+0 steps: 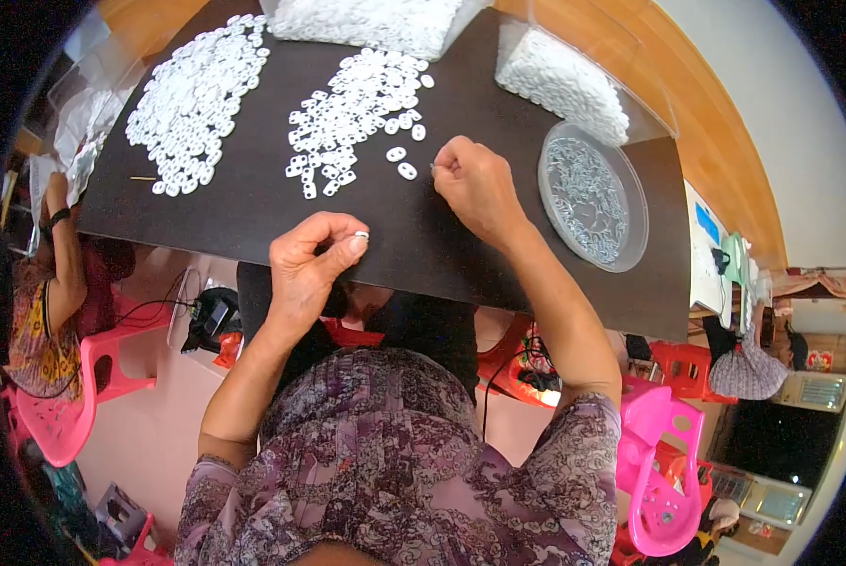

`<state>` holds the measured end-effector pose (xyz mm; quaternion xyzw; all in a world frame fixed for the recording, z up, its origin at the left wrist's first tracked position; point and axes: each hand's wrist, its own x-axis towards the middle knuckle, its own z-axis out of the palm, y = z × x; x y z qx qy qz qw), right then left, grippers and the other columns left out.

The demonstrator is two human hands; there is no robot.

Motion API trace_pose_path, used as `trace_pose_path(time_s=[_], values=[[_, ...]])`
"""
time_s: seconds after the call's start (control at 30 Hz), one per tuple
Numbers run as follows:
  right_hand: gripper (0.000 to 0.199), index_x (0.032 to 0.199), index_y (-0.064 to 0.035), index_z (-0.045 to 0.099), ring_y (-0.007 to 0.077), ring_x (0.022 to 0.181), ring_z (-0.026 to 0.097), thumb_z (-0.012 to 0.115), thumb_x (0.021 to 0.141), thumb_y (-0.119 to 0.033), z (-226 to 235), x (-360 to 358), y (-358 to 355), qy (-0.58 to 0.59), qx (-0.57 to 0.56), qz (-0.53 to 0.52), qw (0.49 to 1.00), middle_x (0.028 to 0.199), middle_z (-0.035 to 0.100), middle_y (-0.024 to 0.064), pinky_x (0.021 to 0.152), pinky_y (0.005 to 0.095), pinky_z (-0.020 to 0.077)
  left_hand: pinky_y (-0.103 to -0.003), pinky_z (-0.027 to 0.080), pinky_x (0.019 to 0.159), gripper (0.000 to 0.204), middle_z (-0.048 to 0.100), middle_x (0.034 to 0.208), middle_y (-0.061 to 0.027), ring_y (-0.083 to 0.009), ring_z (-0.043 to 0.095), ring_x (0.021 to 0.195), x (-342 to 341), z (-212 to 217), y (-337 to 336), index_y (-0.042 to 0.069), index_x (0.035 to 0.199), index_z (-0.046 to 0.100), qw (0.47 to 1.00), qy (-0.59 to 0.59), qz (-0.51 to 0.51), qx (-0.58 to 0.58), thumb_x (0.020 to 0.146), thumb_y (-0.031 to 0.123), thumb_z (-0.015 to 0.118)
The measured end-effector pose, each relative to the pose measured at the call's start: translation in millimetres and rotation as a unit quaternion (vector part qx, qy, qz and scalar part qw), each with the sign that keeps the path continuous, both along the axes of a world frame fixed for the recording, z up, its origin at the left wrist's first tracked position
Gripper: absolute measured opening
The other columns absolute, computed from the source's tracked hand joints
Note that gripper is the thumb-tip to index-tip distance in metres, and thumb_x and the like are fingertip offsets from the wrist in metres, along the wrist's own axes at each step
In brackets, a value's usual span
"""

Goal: Assembling small white plastic components by inserting metal pins into them.

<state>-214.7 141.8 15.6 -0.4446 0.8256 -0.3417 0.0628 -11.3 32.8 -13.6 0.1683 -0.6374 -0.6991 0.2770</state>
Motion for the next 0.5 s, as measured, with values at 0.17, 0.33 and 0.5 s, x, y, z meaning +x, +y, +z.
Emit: trace_pose_path(time_s=[0.17, 0.33, 0.5], values=[[0.016, 0.089, -0.0027, 0.061, 0.0118, 0.065, 0.05, 0.066, 0.074, -0.003, -4.0, -0.5, -10.0, 0.043, 0.016, 0.038, 0.998, 0.072, 0.055, 0.003, 0.062, 0.0258, 0.0433, -0.018, 0.041, 0.064, 0.008, 0.057, 0.075, 0.0039, -0.0028, 0.049, 0.069, 2.8, -0.1, 0.0, -0.001, 0.086, 0.064, 1.0, -0.01, -0.004, -0.019, 0.082, 0.005, 0.066], [0.022, 0.096, -0.0041, 0.064, 0.011, 0.069, 0.051, 0.065, 0.074, -0.001, -9.5, -3.1, -2.6, 0.03, -0.01, 0.029, 0.999, 0.075, 0.057, 0.003, 0.064, 0.0245, 0.0433, -0.022, 0.045, 0.063, 0.009, 0.06, 0.075, -0.0049, -0.0081, 0.057, 0.069, 2.7, -0.8, -0.7, -0.002, 0.086, 0.063, 0.998, -0.002, 0.012, -0.065, 0.08, 0.003, 0.066], [0.013, 0.088, -0.0043, 0.066, 0.0169, 0.072, 0.057, 0.064, 0.075, -0.004, -13.1, -0.1, -4.6, 0.098, -0.006, 0.006, 0.995, 0.078, 0.061, 0.0059, 0.066, 0.0282, 0.045, -0.022, 0.046, 0.063, 0.009, 0.061, 0.075, -0.0055, -0.0088, 0.058, 0.069, 3.6, -1.2, -1.9, -0.002, 0.087, 0.063, 0.998, 0.005, 0.007, -0.057, 0.079, 0.002, 0.066]])
